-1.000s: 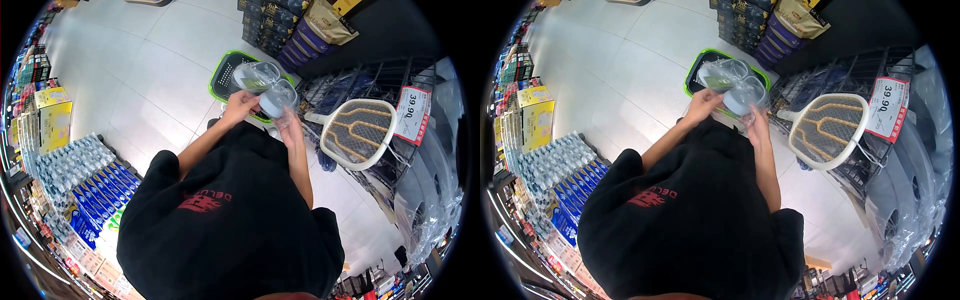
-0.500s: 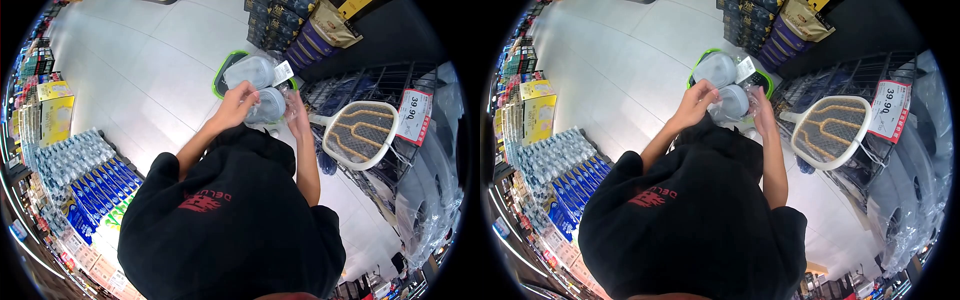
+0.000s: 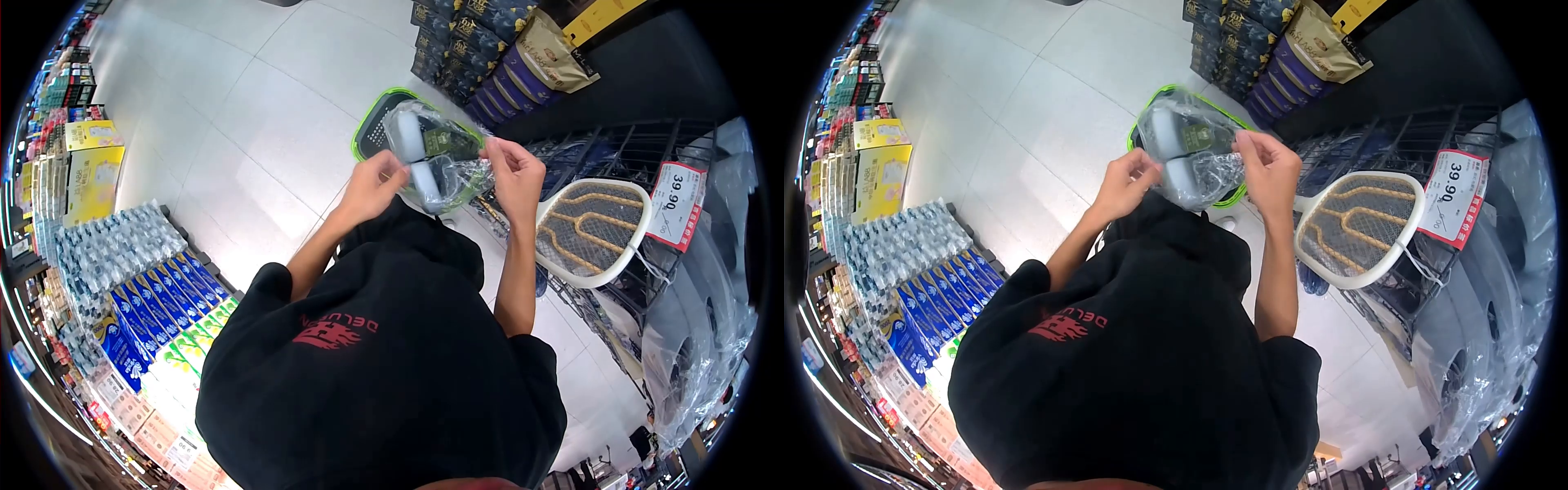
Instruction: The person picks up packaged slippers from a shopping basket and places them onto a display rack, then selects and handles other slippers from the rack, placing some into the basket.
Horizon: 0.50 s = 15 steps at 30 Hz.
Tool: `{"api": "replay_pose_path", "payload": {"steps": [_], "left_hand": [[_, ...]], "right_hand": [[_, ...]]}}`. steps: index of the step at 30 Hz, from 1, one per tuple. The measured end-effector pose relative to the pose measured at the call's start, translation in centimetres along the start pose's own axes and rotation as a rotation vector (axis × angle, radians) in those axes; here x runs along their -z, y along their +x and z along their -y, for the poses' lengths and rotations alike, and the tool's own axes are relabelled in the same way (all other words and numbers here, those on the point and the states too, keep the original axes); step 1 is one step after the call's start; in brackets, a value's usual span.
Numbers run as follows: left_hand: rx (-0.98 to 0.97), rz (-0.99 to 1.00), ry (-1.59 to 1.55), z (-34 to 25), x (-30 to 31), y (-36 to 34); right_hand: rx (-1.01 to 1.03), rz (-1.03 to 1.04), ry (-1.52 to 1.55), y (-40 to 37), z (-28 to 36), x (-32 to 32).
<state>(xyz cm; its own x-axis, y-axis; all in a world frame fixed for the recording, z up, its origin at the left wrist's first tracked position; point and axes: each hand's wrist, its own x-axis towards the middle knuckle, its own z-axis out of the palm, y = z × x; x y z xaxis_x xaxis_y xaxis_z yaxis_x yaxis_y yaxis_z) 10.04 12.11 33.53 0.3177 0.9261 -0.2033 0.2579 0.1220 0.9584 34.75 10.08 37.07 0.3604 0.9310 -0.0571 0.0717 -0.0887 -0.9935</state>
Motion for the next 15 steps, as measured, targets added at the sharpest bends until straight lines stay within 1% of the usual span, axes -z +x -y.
{"api": "replay_pose_path", "payload": {"steps": [1,2,3,5,6,7,8,9,10,11,12,14,15], "left_hand": [[-0.001,0.087,0.076,0.1,0.0,-0.1],[-0.001,0.173,0.152,0.0,0.0,-0.2],[-0.003,0.172,0.149,-0.2,-0.1,-0.4],[-0.075,0.281,0.176,-1.5,0.0,-0.6],[-0.078,0.280,0.175,-1.7,0.1,-0.6],[-0.196,0.221,0.234,-1.8,0.2,-0.7],[-0.315,0.161,0.291,-1.9,0.4,-0.8],[-0.320,0.164,0.288,-1.9,0.8,-0.6],[-0.526,0.007,0.343,-1.9,1.5,-0.2],[-0.730,-0.155,0.395,-2.0,2.1,0.3],[-0.735,-0.155,0.392,-2.3,2.6,0.9],[-0.827,-0.123,0.508,-3.1,3.4,2.1],[-0.809,0.007,0.571,-2.3,3.6,2.8]], "right_hand": [[-0.036,-0.034,0.077,-0.3,1.2,-0.6],[-0.035,-0.034,0.073,-0.5,2.0,-0.7],[-0.006,-0.052,0.076,-0.7,2.5,-0.8],[0.027,-0.066,0.080,-0.9,3.5,-0.7],[0.094,-0.063,0.063,-1.1,4.0,-0.4],[0.161,-0.062,0.045,-1.2,4.4,0.0],[0.163,-0.063,0.042,-1.1,4.8,0.6],[0.233,-0.029,-0.008,-1.0,5.2,1.6],[0.303,0.005,-0.059,-1.0,5.9,2.3],[0.273,0.019,-0.024,-1.2,7.1,2.7],[0.276,0.016,-0.027,-1.2,7.9,3.4],[0.266,0.125,0.163,-1.1,9.0,4.9],[0.297,0.178,0.247,-1.0,9.3,5.3]]}}
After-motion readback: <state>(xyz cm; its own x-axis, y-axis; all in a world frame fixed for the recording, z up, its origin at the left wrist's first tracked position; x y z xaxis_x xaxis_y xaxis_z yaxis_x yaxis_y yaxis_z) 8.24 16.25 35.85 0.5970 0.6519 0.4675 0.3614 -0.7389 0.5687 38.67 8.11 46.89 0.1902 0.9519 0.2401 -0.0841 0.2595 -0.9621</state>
